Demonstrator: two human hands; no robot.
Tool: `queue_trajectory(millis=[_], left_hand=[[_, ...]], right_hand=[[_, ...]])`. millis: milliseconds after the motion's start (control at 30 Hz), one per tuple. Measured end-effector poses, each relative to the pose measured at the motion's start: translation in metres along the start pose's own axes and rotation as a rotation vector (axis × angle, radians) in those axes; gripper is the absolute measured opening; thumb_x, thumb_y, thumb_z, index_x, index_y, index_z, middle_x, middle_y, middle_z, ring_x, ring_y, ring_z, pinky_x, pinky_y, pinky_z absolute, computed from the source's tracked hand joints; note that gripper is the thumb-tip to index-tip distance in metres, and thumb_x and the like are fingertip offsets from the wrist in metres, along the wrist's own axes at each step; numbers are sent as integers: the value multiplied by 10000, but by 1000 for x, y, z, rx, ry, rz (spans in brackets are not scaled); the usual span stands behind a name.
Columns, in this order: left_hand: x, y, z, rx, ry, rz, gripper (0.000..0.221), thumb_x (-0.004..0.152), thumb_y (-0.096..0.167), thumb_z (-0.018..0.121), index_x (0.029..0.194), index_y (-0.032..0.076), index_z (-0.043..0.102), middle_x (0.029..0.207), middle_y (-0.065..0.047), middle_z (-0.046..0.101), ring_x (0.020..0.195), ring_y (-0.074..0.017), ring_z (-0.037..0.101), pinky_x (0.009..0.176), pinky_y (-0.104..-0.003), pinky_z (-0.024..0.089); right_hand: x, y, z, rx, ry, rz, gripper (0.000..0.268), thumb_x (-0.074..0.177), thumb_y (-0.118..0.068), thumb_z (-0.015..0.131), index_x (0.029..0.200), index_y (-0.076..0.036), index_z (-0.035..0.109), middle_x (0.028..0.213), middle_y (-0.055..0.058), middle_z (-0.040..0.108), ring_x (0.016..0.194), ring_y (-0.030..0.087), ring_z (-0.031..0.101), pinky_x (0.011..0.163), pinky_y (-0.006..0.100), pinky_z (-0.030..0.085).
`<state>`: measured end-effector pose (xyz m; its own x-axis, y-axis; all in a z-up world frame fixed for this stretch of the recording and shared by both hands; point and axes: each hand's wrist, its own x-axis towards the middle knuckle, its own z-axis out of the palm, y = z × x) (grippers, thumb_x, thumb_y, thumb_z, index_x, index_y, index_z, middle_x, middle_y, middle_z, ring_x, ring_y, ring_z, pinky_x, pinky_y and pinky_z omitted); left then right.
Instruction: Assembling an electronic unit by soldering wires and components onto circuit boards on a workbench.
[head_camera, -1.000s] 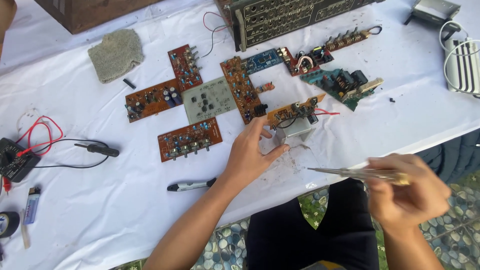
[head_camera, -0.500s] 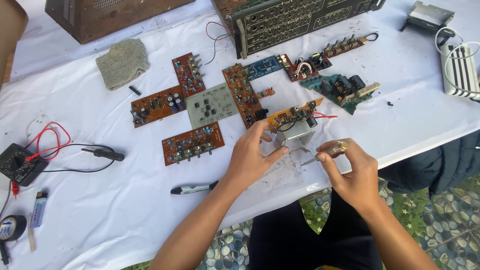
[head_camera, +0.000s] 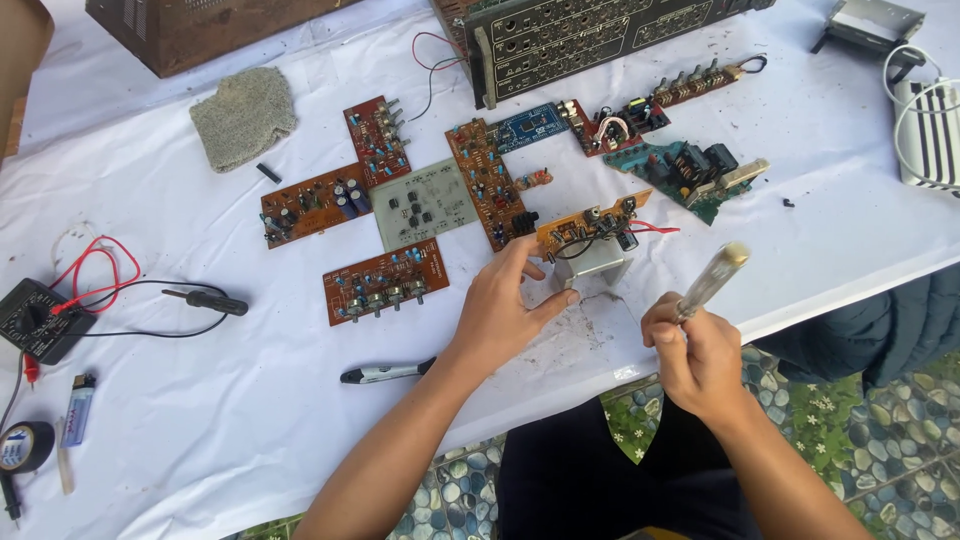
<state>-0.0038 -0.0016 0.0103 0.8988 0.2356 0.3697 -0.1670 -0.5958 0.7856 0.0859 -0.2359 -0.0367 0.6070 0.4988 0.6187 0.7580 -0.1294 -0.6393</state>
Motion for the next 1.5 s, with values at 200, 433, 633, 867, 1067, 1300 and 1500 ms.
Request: queue_trajectory(millis=[200,433,633,867,1067,1300,1500], left_hand=[[-1,6,0,-1,-5,-7,632,833,203,830,1325,-55,530,1155,-269,670,935,-374,746,829,-514,604],[0,2,0,17,-9,-22,645,832,232,830,1323,-63,535,1168,-262,673,940,-354,752,836,-498,605],[1,1,1,13,-10,-8,614,841,213,823,1301,-89,548,1160,-279,673,925,-371,753,817,-506,607],[1,4,-1,22,-7,9,635,826,216,834,1305,-84,544,1146,-261,672,923,-359,750,822,-497,612],[0,2,0,24,-4,3,636,818,219,840,1303,-67,545,1155,-252,669,925,-353,750,817,-501,613],[1,7,-1,21,0,-1,643,808,221,844,1295,-74,545,1145,-253,671,919,-354,753,820,-498,611],[1,2,0,15,-1,3,634,812,220,841,1287,-84,552,1150,-263,672,916,-361,753,819,-506,610]], right_hand=[[-9,17,19,-48,-231,69,344,1056,-279,472,772,-129,593,478,64,534,397,290,547,447,353,475],[-13,25,23,-118,-194,191,436,1103,-250,385,737,-94,562,428,111,473,358,244,463,425,327,405],[-17,26,23,-141,-193,185,424,1101,-247,374,754,-95,564,428,120,463,361,274,481,424,336,411],[-18,27,24,-130,-188,219,421,1097,-241,377,759,-97,582,425,121,485,361,265,483,421,333,416],[-19,28,24,-125,-191,206,411,1092,-239,387,756,-101,580,431,119,485,365,274,490,422,338,416],[-18,25,23,-142,-196,217,408,1092,-238,391,762,-101,588,437,130,499,373,290,508,428,347,425],[-18,26,23,-131,-196,229,408,1094,-244,387,772,-96,589,443,130,507,381,290,509,431,349,429]])
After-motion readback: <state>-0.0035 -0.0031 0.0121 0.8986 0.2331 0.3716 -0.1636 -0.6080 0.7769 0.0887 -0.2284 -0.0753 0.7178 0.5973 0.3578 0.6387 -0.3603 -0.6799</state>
